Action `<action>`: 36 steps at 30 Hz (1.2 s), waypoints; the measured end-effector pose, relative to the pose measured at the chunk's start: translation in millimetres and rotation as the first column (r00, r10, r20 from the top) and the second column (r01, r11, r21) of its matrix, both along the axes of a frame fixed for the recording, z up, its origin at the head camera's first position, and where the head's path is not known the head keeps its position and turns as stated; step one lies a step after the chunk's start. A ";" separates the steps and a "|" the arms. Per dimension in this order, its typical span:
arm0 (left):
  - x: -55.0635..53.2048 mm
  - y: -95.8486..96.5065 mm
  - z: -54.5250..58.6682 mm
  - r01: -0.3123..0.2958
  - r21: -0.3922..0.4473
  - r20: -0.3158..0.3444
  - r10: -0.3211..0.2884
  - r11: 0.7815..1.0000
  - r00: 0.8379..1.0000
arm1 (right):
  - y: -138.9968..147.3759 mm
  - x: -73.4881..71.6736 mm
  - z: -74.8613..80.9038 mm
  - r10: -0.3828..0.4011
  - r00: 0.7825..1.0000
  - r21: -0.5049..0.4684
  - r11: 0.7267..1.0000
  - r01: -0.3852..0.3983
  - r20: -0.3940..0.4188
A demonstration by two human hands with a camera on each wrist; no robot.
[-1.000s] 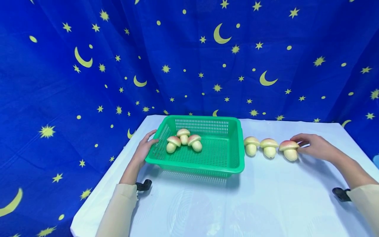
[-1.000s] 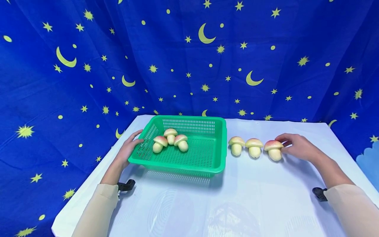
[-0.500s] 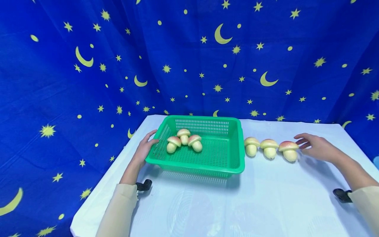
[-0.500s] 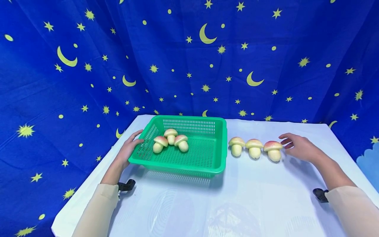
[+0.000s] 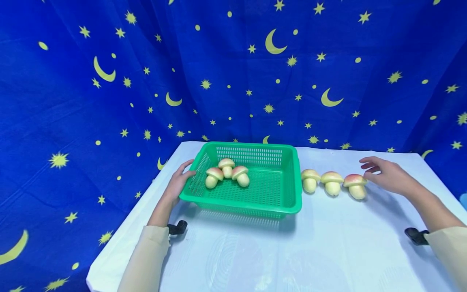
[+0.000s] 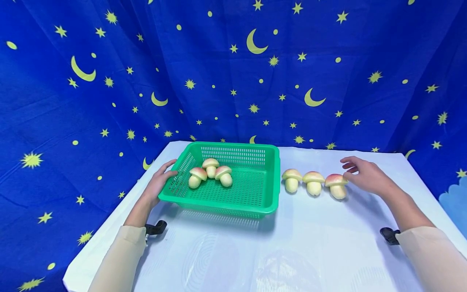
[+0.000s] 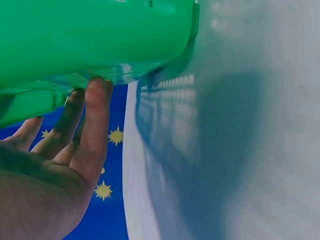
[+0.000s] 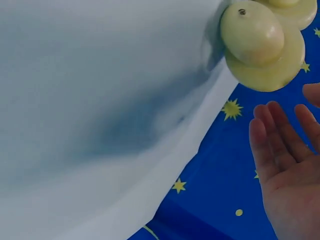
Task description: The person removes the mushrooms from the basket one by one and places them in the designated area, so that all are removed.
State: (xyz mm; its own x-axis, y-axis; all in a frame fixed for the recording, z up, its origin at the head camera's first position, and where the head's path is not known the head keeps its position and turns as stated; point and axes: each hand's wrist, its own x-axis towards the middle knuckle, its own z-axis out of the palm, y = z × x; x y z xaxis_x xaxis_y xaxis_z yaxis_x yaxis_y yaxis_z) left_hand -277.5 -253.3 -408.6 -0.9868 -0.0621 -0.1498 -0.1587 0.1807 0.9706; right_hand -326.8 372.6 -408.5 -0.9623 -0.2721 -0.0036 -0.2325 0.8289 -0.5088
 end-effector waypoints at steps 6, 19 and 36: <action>-3.4 0.0 -9.3 0.005 -0.027 -0.018 -0.005 1.000 1.000 | -9.6 4.9 6.8 -0.010 0.998 -0.015 1.000 0.009 -0.055; 14.0 11.8 20.2 0.023 -0.025 0.013 -0.023 0.999 1.000 | -32.6 1.9 21.5 0.035 0.997 -0.085 0.996 -0.041 -0.073; 16.3 11.6 21.4 0.025 -0.015 0.004 -0.025 1.000 1.000 | -66.8 -1.4 43.4 0.101 0.986 -0.124 0.985 -0.117 -0.131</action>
State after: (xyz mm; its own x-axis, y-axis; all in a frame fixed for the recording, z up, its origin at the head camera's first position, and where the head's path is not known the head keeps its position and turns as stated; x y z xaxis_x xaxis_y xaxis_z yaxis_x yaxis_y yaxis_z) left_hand -261.3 -241.7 -387.2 -0.9874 -0.0397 -0.1530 -0.1579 0.1991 0.9672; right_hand -328.2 305.8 -365.1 -0.9175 -0.3658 0.1563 -0.3858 0.7229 -0.5732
